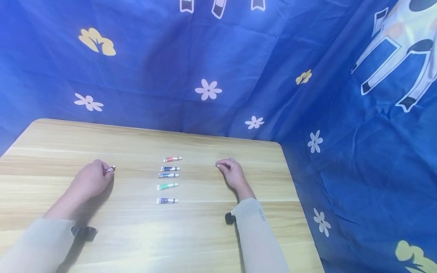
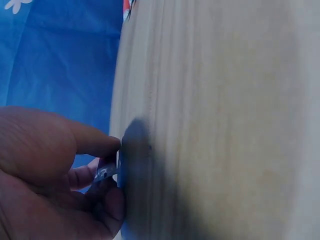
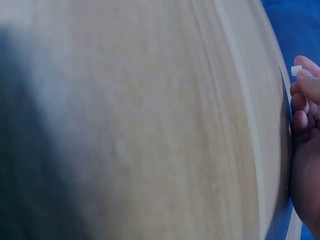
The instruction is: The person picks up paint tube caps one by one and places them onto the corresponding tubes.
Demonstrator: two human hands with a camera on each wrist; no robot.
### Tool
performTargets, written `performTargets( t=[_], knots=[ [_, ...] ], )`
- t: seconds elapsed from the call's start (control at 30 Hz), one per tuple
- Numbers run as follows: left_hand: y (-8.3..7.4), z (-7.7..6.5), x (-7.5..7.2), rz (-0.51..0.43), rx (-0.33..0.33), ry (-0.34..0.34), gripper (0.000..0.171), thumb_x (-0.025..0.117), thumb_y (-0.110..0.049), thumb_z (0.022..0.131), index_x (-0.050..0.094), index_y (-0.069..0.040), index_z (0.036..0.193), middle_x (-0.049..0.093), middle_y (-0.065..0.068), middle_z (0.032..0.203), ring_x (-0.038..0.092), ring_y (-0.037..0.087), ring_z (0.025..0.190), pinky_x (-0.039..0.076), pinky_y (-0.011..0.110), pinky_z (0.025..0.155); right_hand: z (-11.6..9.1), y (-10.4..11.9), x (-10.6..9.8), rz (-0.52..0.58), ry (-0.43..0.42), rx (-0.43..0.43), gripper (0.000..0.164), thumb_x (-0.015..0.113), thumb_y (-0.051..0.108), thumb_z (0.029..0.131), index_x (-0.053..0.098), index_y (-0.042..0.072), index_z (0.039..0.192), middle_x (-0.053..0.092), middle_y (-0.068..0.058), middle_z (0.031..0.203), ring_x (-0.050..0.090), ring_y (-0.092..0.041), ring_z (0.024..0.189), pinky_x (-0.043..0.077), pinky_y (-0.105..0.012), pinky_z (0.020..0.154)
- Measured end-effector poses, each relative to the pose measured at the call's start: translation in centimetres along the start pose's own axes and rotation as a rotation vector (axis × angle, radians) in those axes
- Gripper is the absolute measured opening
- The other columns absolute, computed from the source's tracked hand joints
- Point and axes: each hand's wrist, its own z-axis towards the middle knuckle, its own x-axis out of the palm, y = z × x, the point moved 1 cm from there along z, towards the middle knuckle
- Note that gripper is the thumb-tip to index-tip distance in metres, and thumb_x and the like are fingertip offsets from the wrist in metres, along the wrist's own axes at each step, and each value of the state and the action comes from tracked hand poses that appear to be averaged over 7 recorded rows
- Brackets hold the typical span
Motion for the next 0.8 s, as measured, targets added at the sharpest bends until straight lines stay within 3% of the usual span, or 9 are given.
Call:
performTargets(
  t=[0.17, 0.33, 0.47, 0.57, 0.67, 0.8],
  knots=[
    [-0.3, -1.8, -0.1, -0.055, -0.003, -0.036, 0.022, 0.054, -0.014, 0.106, 0.056, 0.008, 0.107, 0.059, 0.032, 0.104, 0.057, 0.048, 0.1, 0.049, 0.06, 0.08, -0.2, -0.1, -0.1, 0.034, -0.022, 0.001, 0.016, 0.071, 0.026, 0.106, 0.083, 0.022, 0.115, 0.074, -0.002, 0.115, 0.07, -0.022, 0.113, 0.055, -0.042, 0.104],
    [-1.0, -3.9, -0.3, -0.102, 0.015, -0.068, 0.027, 0.055, -0.018, 0.109, 0.055, 0.009, 0.112, 0.065, 0.032, 0.104, 0.064, 0.047, 0.097, 0.051, 0.061, 0.08, -0.3, -0.4, -0.3, 0.155, -0.075, 0.037, 0.017, 0.072, 0.023, 0.105, 0.082, 0.018, 0.118, 0.074, -0.003, 0.117, 0.066, -0.014, 0.105, 0.054, -0.025, 0.092],
    [-1.1, -5.4, -0.3, -0.133, -0.012, -0.038, 0.035, 0.054, -0.026, 0.111, 0.053, 0.008, 0.121, 0.07, 0.025, 0.103, 0.069, 0.038, 0.09, 0.053, 0.055, 0.078, -0.3, -1.0, -0.2, 0.27, -0.109, 0.064, 0.019, 0.072, 0.018, 0.105, 0.08, 0.011, 0.121, 0.072, -0.004, 0.112, 0.06, -0.01, 0.095, 0.051, -0.017, 0.08],
    [-1.2, -6.7, -0.4, -0.161, -0.041, 0.0, 0.04, 0.055, -0.031, 0.112, 0.051, 0.006, 0.125, 0.072, 0.021, 0.105, 0.07, 0.025, 0.084, 0.053, 0.046, 0.077, -0.4, -1.1, 0.1, 0.357, -0.13, 0.088, 0.021, 0.069, 0.014, 0.106, 0.077, 0.004, 0.123, 0.073, -0.005, 0.107, 0.063, -0.009, 0.093, 0.054, -0.016, 0.08],
    [-1.3, -7.8, -0.5, -0.204, -0.063, 0.031, 0.042, 0.058, -0.034, 0.112, 0.05, 0.004, 0.128, 0.071, 0.019, 0.11, 0.068, 0.015, 0.076, 0.052, 0.036, 0.073, -0.4, -0.8, 0.2, 0.472, -0.163, 0.103, 0.021, 0.065, 0.009, 0.108, 0.073, -0.004, 0.123, 0.077, -0.014, 0.111, 0.07, -0.01, 0.095, 0.06, -0.019, 0.085],
    [-1.1, -8.9, -0.2, -0.265, -0.095, 0.031, 0.048, 0.061, -0.04, 0.11, 0.05, 0.002, 0.131, 0.069, 0.017, 0.114, 0.067, 0.012, 0.073, 0.053, 0.029, 0.064, -0.4, -0.1, 0.1, 0.624, -0.246, 0.069, 0.02, 0.061, 0.002, 0.109, 0.069, -0.011, 0.122, 0.075, -0.03, 0.121, 0.076, -0.015, 0.095, 0.065, -0.025, 0.088]
  ],
)
